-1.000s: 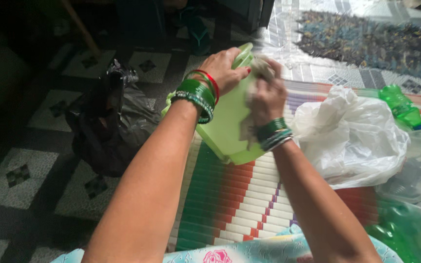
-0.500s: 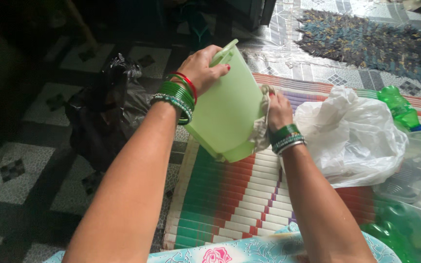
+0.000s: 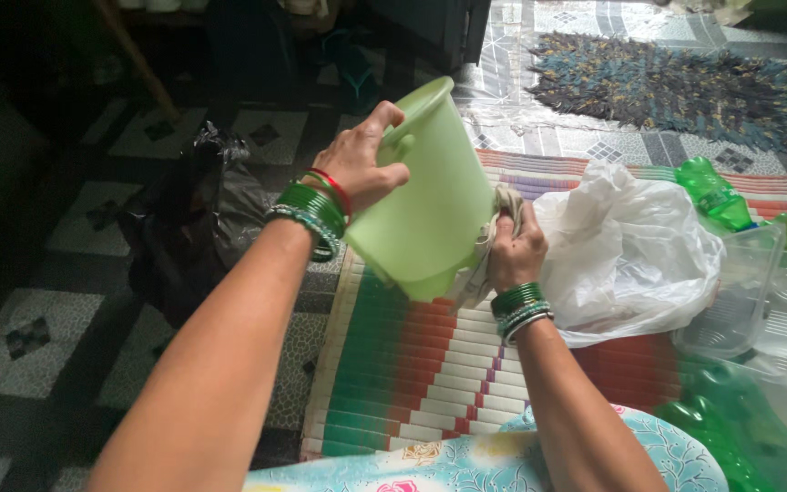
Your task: The person removes a trash bag from a green bucket and wipes the interior and exterior of the bucket with a cloth.
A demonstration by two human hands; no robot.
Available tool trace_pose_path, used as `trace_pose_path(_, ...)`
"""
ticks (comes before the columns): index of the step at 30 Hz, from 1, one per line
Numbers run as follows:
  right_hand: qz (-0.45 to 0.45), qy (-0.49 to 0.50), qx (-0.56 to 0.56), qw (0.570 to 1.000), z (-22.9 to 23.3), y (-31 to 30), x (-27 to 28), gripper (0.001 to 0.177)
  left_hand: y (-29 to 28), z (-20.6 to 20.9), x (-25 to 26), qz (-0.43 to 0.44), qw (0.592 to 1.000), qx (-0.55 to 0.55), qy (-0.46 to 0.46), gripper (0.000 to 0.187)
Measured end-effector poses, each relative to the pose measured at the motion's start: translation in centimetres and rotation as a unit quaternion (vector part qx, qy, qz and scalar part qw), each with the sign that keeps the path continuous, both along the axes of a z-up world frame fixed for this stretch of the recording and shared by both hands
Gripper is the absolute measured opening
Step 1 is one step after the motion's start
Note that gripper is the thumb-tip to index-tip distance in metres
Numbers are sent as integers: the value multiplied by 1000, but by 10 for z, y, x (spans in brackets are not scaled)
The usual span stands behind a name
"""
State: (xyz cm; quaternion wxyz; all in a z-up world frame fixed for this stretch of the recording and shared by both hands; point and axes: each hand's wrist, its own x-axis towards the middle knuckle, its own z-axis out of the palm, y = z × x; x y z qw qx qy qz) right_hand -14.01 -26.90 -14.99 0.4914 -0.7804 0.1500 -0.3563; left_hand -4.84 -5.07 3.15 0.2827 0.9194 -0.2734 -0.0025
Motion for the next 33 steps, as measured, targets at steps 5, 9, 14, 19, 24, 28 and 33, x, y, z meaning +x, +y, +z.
trace_pose_path(5, -59, 17, -115, 991, 4, 7, -5, 29, -32, -20, 12, 77, 996, 0, -34, 44)
trace_pose_path(9, -93, 40, -157, 982, -2, 3, -3, 31, -53, -29, 14, 123, 992, -11, -40, 35)
trace_pose_path(14, 2, -130, -55, 990, 35, 31, -18, 32, -65, -25, -3, 101, 994, 2, -50, 41)
trace_pose_path(19, 58, -210, -198, 956, 67, 46, -2, 24, -59, -25, -5, 105, 993, 0, -50, 44)
trace_pose_path(24, 42, -155, -45, 986, 60, 10, 80, 15, -48, -25, -5, 84, 992, -32, -83, 58)
trace_pose_path(28, 116, -38, 301, 946, 62, -21, 125, 32, -33, -24, -4, 75, 993, -55, -74, 70)
trace_pose_path(33, 55, -211, 42, 975, 68, 34, 93, 24, -39, -22, 11, 93, 993, -16, -67, 72)
